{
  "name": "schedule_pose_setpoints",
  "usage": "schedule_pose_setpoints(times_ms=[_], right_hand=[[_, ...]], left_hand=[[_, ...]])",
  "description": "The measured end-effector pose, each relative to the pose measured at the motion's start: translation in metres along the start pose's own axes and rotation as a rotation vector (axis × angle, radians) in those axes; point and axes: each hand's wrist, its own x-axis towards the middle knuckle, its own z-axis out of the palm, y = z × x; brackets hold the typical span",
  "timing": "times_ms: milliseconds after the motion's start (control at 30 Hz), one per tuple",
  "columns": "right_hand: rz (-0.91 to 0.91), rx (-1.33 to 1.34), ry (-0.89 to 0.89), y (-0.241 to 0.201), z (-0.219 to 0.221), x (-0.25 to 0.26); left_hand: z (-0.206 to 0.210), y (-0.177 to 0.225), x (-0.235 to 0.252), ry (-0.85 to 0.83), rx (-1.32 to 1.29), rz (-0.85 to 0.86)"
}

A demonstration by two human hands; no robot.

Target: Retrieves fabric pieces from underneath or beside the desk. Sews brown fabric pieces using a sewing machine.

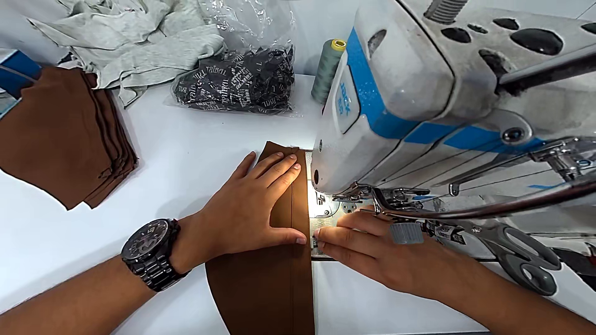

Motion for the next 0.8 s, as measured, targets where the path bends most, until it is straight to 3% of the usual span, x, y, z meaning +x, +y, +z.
schedule_pose_setpoints(times_ms=[167,800], right_hand=[[-0.040,-0.043,-0.001,-0.001,0.001,0.003],[0.202,0.050,0.000,-0.012,0.012,0.004]], left_hand=[[0.000,0.000,0.000,0.003,0.001,0.001],[-0.005,0.006,0.001,-0.020,0.036,-0.026]])
